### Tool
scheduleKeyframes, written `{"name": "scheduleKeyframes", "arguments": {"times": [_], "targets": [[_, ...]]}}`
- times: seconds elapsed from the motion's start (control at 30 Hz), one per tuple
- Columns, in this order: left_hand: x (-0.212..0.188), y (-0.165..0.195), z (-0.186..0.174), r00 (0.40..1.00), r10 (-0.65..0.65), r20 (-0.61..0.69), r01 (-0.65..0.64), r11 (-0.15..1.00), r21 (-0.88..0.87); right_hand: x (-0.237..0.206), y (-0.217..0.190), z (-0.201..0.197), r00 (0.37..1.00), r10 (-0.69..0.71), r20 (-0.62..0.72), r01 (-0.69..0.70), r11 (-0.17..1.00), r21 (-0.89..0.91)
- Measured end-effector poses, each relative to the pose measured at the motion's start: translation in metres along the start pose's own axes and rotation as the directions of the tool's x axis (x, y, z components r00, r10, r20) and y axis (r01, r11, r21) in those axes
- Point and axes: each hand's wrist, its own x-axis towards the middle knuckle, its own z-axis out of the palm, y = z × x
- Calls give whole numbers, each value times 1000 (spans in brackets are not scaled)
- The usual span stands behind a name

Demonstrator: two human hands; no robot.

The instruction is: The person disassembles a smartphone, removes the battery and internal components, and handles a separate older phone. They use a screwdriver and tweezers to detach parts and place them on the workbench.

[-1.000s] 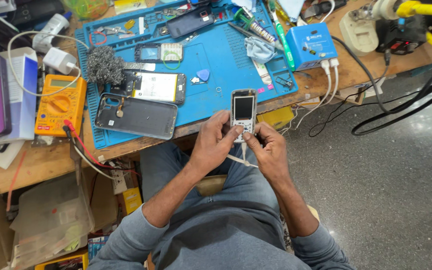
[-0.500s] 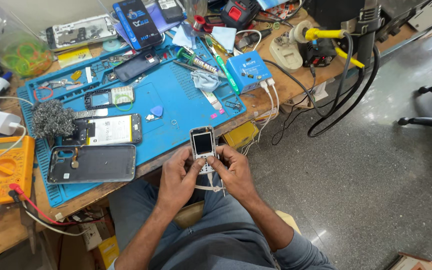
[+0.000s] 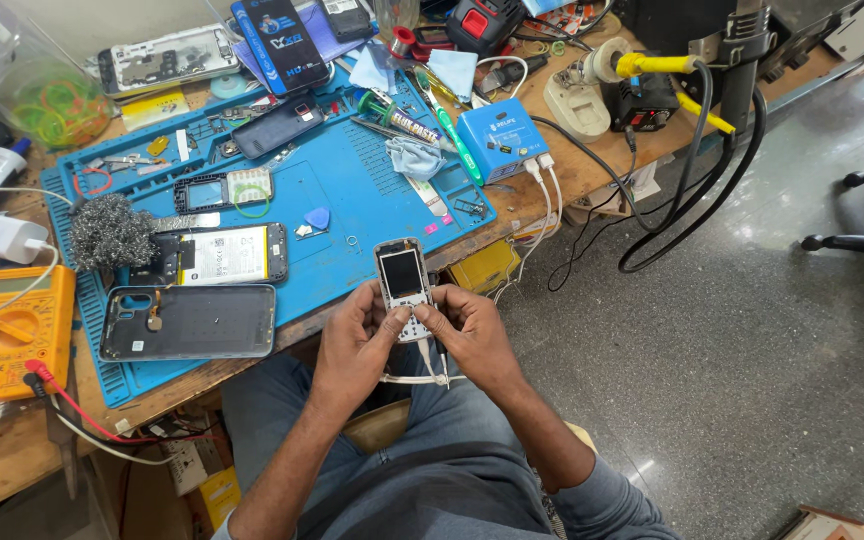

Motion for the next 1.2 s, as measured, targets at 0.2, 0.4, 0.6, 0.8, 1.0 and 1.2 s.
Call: {"name": "scheduleKeyframes", "arguments": {"times": [0.2,0.4,0.6,0.8,1.0,1.2], "targets": [[-1,1,-2,1000,-14,18,14,1000,0,-1,-1,1,1000,6,3,-6,1000,1],[1,6,-2,999,-49,15,48,994,96,-2,-10,2,999,33,30,-32,999,-27],[-12,23,-12,998,68,7,-68,997,23,20,-36,-16,1000,30,-6,-31,988,-148],[-41,38,-25,992,108,-70,-108,994,13,97,-64,-33,997,-24,72,54,895,-442],[-76,39,-41,993,33,-112,-33,999,0,156,-50,-25,978,-99,186,201,706,-679],[-102,22,-62,990,-9,-141,24,994,106,157,-44,-23,962,-233,142,242,491,-837]]}}
